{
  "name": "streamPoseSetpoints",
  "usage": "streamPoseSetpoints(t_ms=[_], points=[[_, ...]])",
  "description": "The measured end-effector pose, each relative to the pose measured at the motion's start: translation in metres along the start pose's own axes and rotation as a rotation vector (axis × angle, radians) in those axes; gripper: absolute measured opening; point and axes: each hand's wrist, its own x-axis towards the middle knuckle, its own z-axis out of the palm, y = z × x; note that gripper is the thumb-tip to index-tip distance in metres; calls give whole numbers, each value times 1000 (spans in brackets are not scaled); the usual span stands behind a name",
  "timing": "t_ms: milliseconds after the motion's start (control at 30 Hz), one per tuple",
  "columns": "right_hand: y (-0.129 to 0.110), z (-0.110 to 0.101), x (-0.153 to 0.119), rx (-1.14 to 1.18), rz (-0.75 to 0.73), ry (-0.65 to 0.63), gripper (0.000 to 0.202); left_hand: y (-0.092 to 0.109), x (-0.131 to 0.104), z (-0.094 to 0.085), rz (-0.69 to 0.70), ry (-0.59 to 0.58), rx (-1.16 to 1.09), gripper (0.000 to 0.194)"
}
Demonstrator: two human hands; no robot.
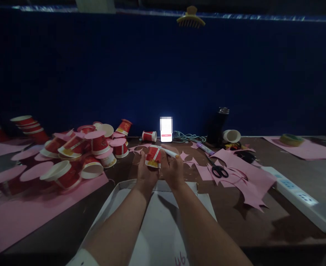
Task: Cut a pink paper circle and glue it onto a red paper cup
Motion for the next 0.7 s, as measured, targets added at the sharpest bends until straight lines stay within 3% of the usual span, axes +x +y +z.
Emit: streamPoseSetpoints(t_ms=[133, 267, 700], points=[[4, 1, 0, -56, -99, -33, 23, -2, 1, -1, -10, 38, 9, 42], [4, 1, -2, -115, -105, -71, 23, -5, 4, -4, 4, 63, 31, 45], [6, 5, -2, -255, -158, -75, 22, -13, 5, -4, 88, 15, 71, 46]])
